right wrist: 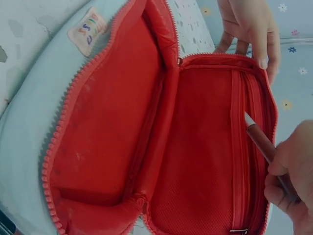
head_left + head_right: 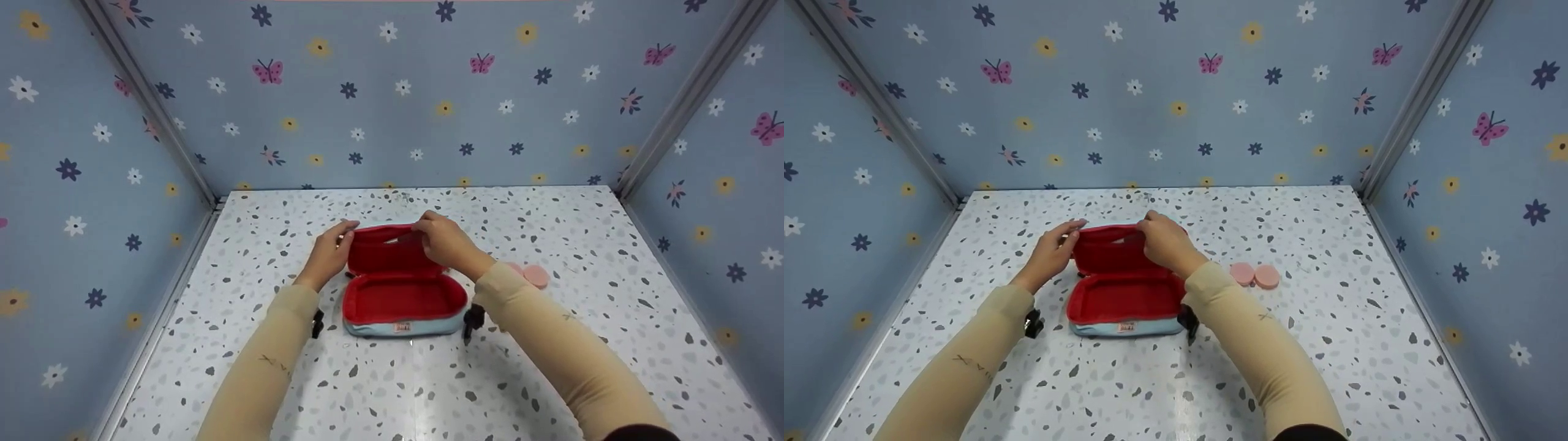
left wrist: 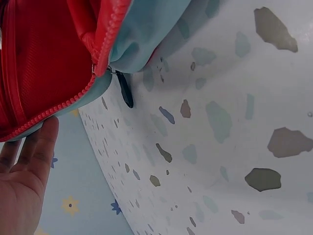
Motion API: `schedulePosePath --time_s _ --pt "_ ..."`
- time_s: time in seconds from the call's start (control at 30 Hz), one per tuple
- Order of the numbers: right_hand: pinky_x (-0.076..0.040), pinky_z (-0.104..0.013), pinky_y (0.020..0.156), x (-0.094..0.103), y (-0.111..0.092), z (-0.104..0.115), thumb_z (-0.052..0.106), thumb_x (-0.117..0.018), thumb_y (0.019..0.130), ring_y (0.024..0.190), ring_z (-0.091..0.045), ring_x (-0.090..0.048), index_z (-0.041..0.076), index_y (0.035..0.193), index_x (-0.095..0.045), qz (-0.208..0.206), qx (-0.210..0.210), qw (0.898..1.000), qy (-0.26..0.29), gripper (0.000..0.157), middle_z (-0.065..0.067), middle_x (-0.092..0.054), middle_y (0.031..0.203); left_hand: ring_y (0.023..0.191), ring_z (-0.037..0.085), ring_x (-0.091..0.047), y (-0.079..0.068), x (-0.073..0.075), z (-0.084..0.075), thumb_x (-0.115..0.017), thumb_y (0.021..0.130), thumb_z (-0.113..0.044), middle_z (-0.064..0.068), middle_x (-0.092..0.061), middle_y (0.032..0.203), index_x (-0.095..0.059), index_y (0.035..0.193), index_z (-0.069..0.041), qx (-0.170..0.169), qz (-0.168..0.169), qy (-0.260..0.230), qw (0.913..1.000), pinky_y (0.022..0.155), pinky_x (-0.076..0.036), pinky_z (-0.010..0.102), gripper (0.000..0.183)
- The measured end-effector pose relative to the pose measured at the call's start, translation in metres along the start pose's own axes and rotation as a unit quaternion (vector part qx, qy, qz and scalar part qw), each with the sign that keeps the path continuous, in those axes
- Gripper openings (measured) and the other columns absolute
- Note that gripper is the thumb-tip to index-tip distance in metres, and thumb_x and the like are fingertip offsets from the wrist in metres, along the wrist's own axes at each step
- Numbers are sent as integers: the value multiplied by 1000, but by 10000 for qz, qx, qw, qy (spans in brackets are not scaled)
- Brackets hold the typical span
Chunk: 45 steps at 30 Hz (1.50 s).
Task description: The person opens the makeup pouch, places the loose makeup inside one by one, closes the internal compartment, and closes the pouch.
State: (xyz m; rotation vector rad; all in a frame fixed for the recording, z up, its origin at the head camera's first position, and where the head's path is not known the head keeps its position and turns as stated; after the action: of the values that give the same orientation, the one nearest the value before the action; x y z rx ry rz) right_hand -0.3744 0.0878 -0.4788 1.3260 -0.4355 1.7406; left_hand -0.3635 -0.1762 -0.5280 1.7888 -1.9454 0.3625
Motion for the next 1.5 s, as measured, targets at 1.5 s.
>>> schedulePosePath --time_s 1.5 --pt "-64 -46 98 -37 -12 -17 4 -74 100 105 -32 -76 1 114 -80 -650 237 9954 -667 16 -14 -80 110 135 32 -66 3 -3 2 -43 118 -16 16 -62 156 -58 156 -7 16 -15 -46 10000 113 -57 47 42"
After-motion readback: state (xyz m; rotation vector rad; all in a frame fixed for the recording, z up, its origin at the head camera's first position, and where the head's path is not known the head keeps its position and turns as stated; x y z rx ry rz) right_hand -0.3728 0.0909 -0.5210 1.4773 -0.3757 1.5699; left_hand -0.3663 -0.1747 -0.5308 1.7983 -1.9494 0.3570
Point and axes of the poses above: each hand's wrist, its own y-axis towards the middle knuckle, its own x-axis out of the back of the hand, z = x × y, the point moved 3 cm from there along y, towards the middle knuckle
